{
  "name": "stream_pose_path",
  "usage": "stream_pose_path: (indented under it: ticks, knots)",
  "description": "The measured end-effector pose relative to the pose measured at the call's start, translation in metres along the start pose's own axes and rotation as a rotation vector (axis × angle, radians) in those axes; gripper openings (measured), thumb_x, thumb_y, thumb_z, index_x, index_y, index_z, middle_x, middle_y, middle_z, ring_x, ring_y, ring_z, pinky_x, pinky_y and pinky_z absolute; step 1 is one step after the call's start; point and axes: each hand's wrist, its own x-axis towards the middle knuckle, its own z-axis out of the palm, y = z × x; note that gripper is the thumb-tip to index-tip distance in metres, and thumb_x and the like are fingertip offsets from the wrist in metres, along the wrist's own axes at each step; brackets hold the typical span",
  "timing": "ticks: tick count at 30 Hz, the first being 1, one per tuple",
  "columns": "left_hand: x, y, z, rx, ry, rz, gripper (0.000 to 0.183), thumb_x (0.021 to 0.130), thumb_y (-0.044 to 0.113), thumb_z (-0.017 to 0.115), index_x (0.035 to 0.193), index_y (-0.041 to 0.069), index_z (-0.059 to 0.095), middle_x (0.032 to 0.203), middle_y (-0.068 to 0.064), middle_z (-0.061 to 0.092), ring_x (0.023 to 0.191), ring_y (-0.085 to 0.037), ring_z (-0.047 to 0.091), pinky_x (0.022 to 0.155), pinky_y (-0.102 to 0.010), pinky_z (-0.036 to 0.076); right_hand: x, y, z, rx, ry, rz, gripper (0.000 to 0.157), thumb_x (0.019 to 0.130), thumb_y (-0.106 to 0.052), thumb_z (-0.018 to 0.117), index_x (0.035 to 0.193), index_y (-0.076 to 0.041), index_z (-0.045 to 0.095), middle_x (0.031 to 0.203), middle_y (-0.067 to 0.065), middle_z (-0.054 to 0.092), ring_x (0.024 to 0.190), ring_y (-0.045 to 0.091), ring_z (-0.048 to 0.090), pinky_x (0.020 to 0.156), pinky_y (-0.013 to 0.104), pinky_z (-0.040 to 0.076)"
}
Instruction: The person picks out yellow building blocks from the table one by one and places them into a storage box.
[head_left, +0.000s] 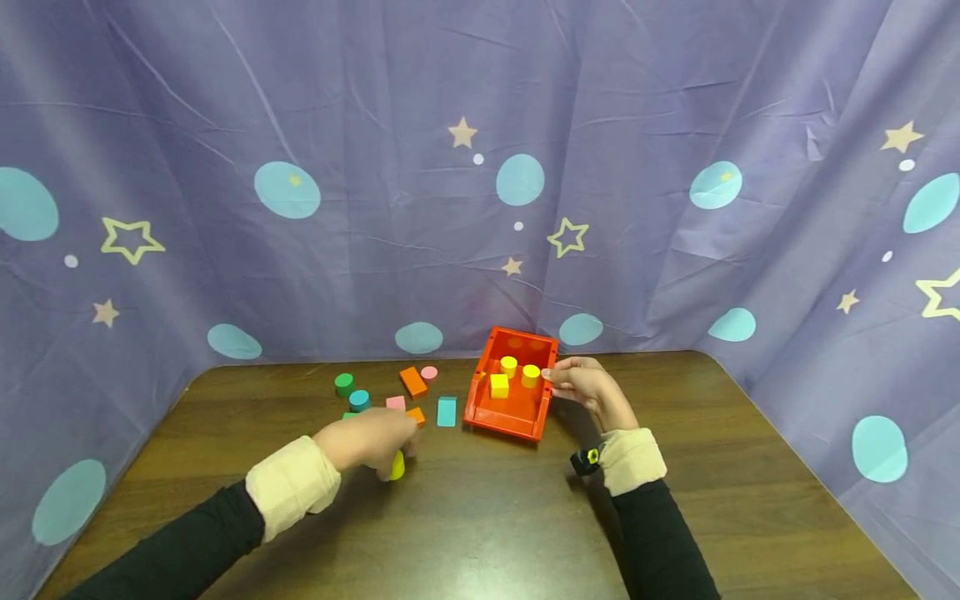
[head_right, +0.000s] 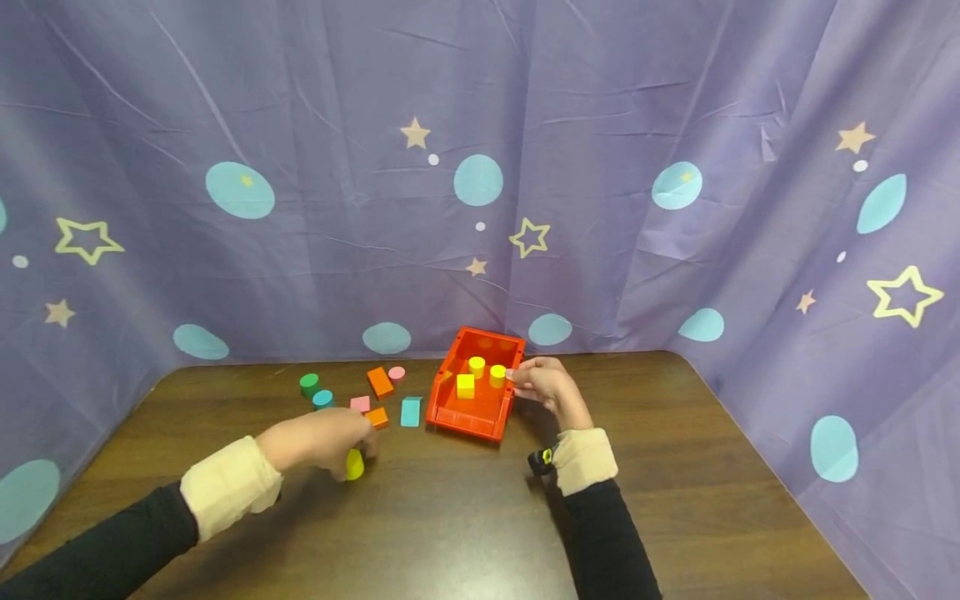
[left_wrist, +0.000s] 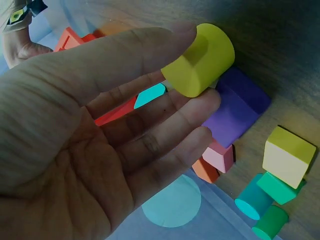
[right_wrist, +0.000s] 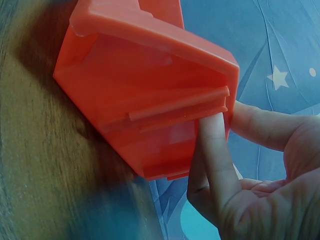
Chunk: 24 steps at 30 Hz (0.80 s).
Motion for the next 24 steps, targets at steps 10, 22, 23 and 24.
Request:
stream_pose_path:
  ticks: [10, 22, 23, 24]
  knots:
    - [-0.002, -0.003, 0.004, 0.02, 0.067, 0.03, 0.031, 0.061, -0.013, 0.084, 0.077, 0.01, 0.071, 0.076, 0.002, 0.069, 0.063, -0.01, 0.047, 0.06, -0.026, 0.05, 0.0, 0.0, 0.002, -0.008, 0.003, -0.002, 0.01, 0.097, 0.004, 0.059, 0.104, 0.003, 0.052, 0.084, -0.001, 0.065, 0.073, 0.007, 0.064, 0.068, 0.021, 0.059]
    - [0.002, -0.002, 0.015, 0.062, 0.179, 0.138, 0.024, 0.065, -0.01, 0.079, 0.081, 0.008, 0.079, 0.078, -0.001, 0.073, 0.063, -0.007, 0.052, 0.06, -0.028, 0.053, -0.003, 0.0, -0.001, 0.003, -0.023, -0.01, 0.01, 0.097, 0.004, 0.057, 0.105, 0.002, 0.051, 0.083, -0.004, 0.069, 0.072, 0.005, 0.065, 0.071, 0.023, 0.06]
    - [0.003, -0.002, 0.016, 0.06, 0.186, 0.143, 0.024, 0.065, -0.01, 0.08, 0.081, 0.008, 0.079, 0.079, -0.001, 0.073, 0.064, -0.007, 0.052, 0.06, -0.027, 0.053, -0.003, 0.0, -0.001, 0.003, -0.023, -0.014, 0.01, 0.097, 0.004, 0.057, 0.104, 0.002, 0.05, 0.082, -0.004, 0.069, 0.072, 0.005, 0.065, 0.071, 0.022, 0.06]
    - [0.003, -0.001, 0.017, 0.055, 0.193, 0.146, 0.024, 0.065, -0.01, 0.08, 0.082, 0.008, 0.079, 0.079, -0.001, 0.073, 0.064, -0.006, 0.052, 0.061, -0.026, 0.053, -0.004, 0.0, -0.001, 0.002, -0.02, -0.015, 0.01, 0.097, 0.003, 0.057, 0.104, 0.002, 0.05, 0.081, -0.004, 0.068, 0.071, 0.005, 0.066, 0.07, 0.022, 0.06]
